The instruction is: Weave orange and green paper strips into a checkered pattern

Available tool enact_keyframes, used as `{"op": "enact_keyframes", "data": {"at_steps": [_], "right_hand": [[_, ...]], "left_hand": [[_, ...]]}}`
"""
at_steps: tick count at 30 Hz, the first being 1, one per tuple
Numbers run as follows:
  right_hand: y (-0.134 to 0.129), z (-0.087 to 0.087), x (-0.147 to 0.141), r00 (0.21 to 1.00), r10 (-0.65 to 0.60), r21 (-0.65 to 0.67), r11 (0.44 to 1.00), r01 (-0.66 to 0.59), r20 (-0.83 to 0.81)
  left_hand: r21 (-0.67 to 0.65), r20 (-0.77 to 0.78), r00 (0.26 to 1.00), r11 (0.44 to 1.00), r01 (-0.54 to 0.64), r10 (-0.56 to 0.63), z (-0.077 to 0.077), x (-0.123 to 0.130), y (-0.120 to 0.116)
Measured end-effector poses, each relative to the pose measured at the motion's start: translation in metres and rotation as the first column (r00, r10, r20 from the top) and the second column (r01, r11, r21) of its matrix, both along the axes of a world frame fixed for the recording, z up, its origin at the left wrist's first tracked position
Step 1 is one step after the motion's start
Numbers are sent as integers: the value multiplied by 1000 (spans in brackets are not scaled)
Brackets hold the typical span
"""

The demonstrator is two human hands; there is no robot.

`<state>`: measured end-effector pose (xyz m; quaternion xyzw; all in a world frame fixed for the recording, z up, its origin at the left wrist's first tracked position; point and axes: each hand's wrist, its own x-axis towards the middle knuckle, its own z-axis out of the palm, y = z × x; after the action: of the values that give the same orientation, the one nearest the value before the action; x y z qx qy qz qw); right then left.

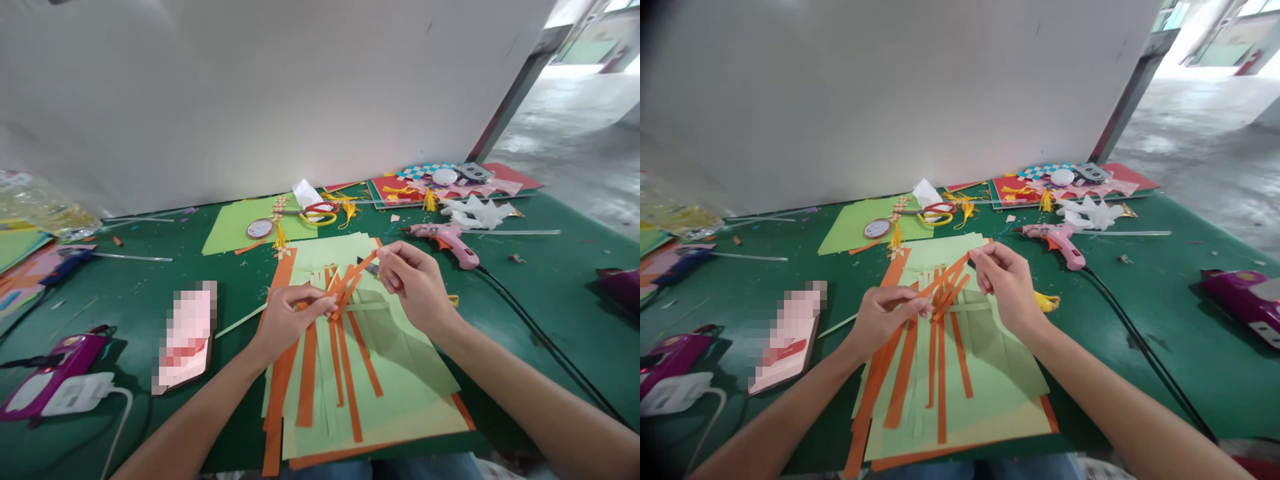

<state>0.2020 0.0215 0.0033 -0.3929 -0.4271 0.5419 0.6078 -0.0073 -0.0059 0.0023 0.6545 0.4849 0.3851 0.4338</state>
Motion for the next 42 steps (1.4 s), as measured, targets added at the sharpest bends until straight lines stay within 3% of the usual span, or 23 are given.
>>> {"op": "enact_keyframes", "data": {"at_steps": [4,7,10,14,31,38,42], "right_hand": [[-2,4,3,996,82,-52,995,-81,34],[-5,5,1,959,243,-101,968,-230,144],[-11,4,-5,888,378,-105,926,-363,261],[-18,3,-13,850,445,-72,893,-444,282],[-18,6,-14,815,433,-165,901,-401,386],[-18,6,-11,880,304,-48,950,-308,364],[-19,8,-10,874,313,-29,945,-326,372]], "left_hand": [[-118,105,994,993,3,10,1,-2,1],[-196,308,946,967,166,-100,1,-4,2],[-293,461,875,905,309,-150,0,-2,1],[-390,519,835,818,423,-184,-2,4,-4],[-488,644,762,734,473,-63,-2,7,-7],[-520,605,796,745,419,-25,-4,5,-5],[-520,604,797,744,420,-28,-5,5,-4]]}}
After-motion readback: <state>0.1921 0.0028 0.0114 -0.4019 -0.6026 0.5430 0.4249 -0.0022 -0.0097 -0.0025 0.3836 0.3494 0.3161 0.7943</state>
